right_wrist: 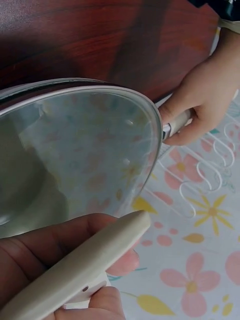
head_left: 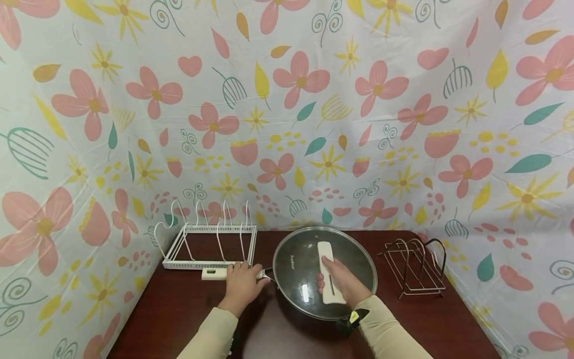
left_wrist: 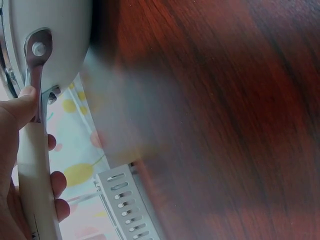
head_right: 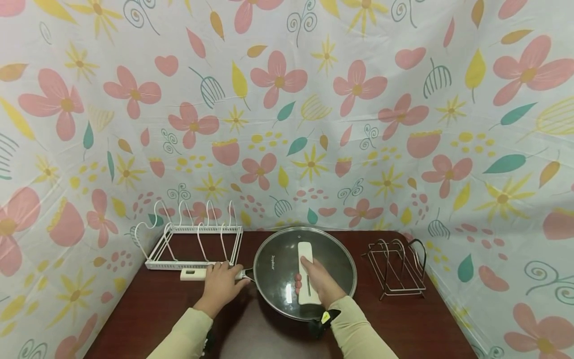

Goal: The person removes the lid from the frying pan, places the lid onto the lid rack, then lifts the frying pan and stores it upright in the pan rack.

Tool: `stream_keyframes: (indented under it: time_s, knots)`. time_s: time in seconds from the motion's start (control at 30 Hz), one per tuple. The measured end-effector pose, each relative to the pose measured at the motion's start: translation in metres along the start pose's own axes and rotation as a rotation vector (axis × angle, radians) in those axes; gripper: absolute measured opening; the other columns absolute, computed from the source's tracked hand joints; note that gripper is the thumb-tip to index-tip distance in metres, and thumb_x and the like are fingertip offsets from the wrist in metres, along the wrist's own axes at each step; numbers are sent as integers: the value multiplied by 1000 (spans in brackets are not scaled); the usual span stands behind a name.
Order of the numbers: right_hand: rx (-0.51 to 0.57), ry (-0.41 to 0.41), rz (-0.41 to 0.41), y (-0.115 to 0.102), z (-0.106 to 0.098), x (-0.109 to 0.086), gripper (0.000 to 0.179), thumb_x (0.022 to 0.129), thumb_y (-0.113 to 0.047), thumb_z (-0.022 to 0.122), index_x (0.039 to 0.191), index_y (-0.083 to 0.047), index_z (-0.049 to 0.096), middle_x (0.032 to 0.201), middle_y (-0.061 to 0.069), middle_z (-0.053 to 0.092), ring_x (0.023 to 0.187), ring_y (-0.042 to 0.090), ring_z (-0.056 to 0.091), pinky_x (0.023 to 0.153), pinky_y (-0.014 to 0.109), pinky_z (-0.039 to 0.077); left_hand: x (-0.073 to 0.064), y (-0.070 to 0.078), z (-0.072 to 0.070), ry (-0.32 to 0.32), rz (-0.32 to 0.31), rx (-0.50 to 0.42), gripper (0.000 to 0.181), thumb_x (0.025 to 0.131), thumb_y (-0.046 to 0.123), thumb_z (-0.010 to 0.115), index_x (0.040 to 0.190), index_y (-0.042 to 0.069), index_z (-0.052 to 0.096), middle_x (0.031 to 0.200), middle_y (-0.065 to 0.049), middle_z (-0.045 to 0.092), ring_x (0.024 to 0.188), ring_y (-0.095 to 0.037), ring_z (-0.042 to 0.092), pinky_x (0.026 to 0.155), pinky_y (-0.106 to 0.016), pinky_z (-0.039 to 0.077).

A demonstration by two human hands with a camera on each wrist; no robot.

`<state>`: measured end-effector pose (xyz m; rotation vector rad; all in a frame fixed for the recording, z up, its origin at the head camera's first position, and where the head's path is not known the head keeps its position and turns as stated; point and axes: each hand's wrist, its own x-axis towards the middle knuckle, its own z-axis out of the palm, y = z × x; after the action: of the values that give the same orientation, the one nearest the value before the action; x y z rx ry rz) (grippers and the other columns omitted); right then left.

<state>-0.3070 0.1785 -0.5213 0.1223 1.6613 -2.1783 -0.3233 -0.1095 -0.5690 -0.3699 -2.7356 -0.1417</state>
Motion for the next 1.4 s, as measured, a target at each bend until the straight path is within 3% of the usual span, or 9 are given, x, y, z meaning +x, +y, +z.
stream_keyframes:
  time_s: [0.23,0.63,1.1,1.4]
  knots:
    - [-9,-11,-15,-4,2,-3,35,99,-36,34,117,-7,25,59,3,44,46,13,44,45,30,44,0,1,0,4,-1,-6,45,74,62,61,102,27,63,87,-10,56,91,-33,49,77,-49,30]
    - [1,-23,-27,-13,8,-11,32,100,-34,34,114,-7,25,58,3,43,45,14,44,43,30,43,-1,0,-1,-5,-2,15,48,75,66,57,103,29,63,87,-10,56,89,-33,49,75,-48,30]
    - [-5,-10,-27,-18,7,-18,29,100,-34,35,114,-10,27,59,4,43,45,13,44,44,30,43,-3,3,-3,22,9,1,45,73,63,61,99,27,64,82,-8,55,83,-31,49,73,-47,31]
    - [-24,-39,-45,-22,5,-23,31,100,-34,33,113,-7,26,59,4,44,46,13,43,44,30,43,-4,5,-9,-13,0,11,47,76,64,58,102,26,64,89,-9,58,88,-33,49,76,-49,31]
